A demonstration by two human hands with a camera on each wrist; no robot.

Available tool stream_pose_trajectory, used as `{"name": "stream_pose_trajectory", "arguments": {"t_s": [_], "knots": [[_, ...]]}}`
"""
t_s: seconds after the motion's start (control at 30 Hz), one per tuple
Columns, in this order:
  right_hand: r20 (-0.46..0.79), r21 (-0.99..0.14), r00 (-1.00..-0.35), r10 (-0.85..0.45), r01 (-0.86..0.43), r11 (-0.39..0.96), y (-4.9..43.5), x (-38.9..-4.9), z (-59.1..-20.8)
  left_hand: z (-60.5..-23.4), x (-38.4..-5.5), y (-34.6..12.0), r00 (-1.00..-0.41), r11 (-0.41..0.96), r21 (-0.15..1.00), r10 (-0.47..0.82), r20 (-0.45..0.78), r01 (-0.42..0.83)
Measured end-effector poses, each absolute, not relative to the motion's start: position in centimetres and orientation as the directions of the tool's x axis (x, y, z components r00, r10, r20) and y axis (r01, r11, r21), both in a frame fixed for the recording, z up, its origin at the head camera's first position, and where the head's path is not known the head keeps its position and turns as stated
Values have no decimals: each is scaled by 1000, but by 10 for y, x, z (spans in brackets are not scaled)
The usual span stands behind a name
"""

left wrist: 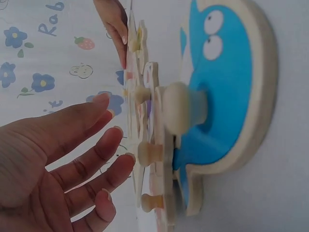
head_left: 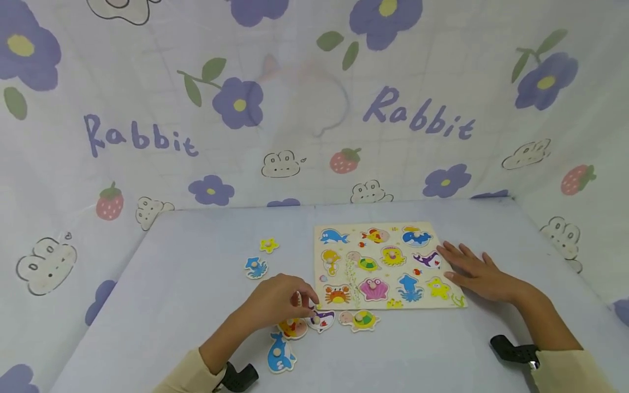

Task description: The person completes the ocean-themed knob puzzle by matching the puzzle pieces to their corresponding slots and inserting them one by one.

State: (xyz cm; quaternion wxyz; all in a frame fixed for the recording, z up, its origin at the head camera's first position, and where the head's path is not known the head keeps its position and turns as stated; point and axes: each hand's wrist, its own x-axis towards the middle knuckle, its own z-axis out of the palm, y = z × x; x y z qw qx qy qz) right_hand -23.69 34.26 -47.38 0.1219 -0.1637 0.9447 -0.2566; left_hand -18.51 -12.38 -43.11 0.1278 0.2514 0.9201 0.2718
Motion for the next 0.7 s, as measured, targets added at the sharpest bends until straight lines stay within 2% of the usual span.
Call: {"name": "stream_pose_trajectory", "arguments": {"t_s": [0.37,0.7], "knots": [[-145,-542,-914,-378,-247,803,345,-237,-473,-439,-183,-118,-842,754,550,515,-158,358],[-141,-556,-910,-390,-253,792,344,-238,-475,-445,-184,-120,-819,741,524,558,-135,420]]}}
